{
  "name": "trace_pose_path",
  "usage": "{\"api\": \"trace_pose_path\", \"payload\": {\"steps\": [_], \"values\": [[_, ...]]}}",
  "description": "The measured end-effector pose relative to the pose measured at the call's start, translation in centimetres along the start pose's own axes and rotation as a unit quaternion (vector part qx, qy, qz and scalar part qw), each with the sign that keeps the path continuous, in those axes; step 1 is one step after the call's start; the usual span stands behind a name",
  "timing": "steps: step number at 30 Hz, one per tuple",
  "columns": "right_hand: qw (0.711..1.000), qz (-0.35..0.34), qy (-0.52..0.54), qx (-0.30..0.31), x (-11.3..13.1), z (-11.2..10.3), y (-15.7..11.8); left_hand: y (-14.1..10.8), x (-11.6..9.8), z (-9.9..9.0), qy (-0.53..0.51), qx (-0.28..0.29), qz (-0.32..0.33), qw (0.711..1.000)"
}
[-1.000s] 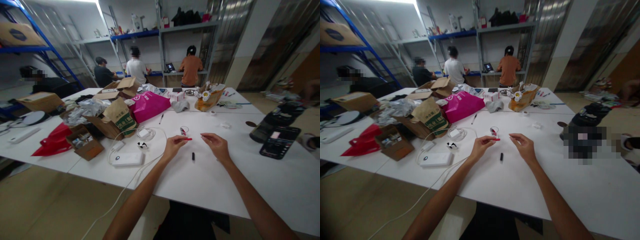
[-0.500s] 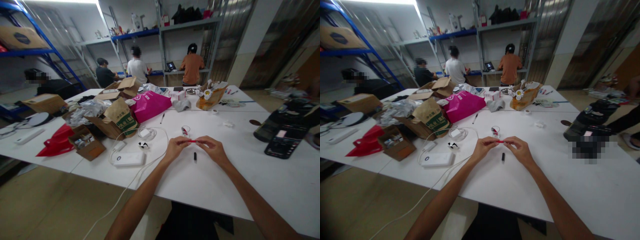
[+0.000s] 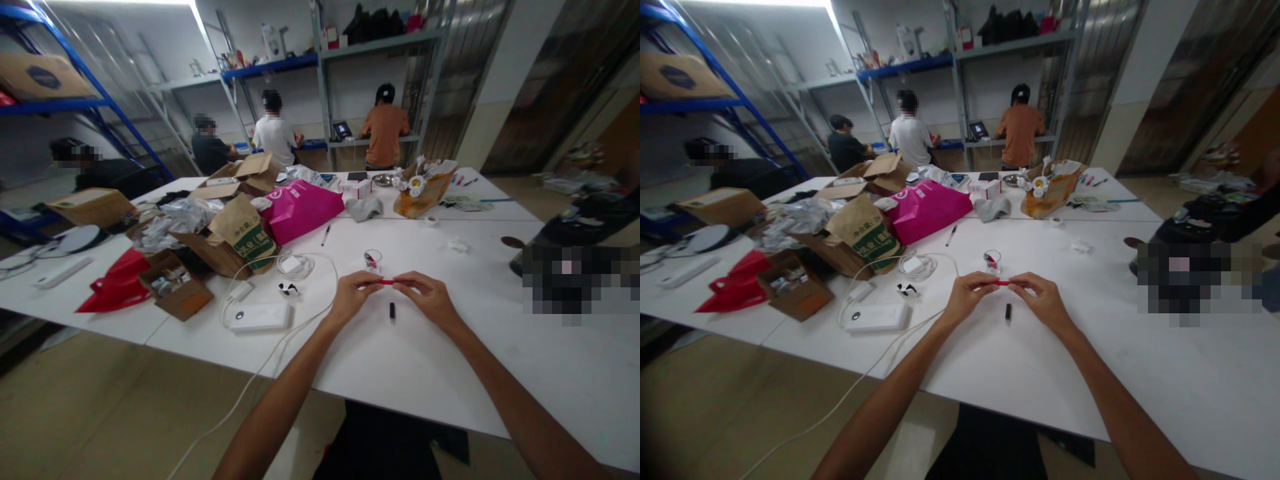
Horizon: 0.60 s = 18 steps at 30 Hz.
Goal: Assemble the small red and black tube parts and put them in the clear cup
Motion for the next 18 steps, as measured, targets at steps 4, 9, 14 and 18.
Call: {"api": "trace_pose_path", "payload": {"steps": [4, 9, 14, 18], "values": [[1.0, 0.015, 0.004, -0.005, -0.3, -0.1, 0.0, 0.0, 0.5, -0.3, -0.013, -0.023, -0.021, 0.999], [0.999, 0.031, -0.007, 0.006, -0.8, 0.0, -0.1, -0.2, 0.5, 0.0, 0.003, 0.001, -0.031, 1.0], [0.998, 0.051, -0.031, 0.031, -1.5, 0.3, -0.1, -0.2, -0.1, -0.1, 0.019, -0.006, 0.0, 1.0], [0.999, 0.022, -0.016, 0.02, -0.7, 0.1, 0.1, -0.1, 0.2, -0.4, 0.012, -0.023, -0.013, 1.0]]}}
Point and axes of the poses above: each hand's wrist, its own y-axis towards the middle knuckle, its own z-axis out of the palm, x = y × z, the point moved 8 cm from there along y, towards the middle knuckle, and after that the axes turned 7 degrees about x, right-handed, at the moved point
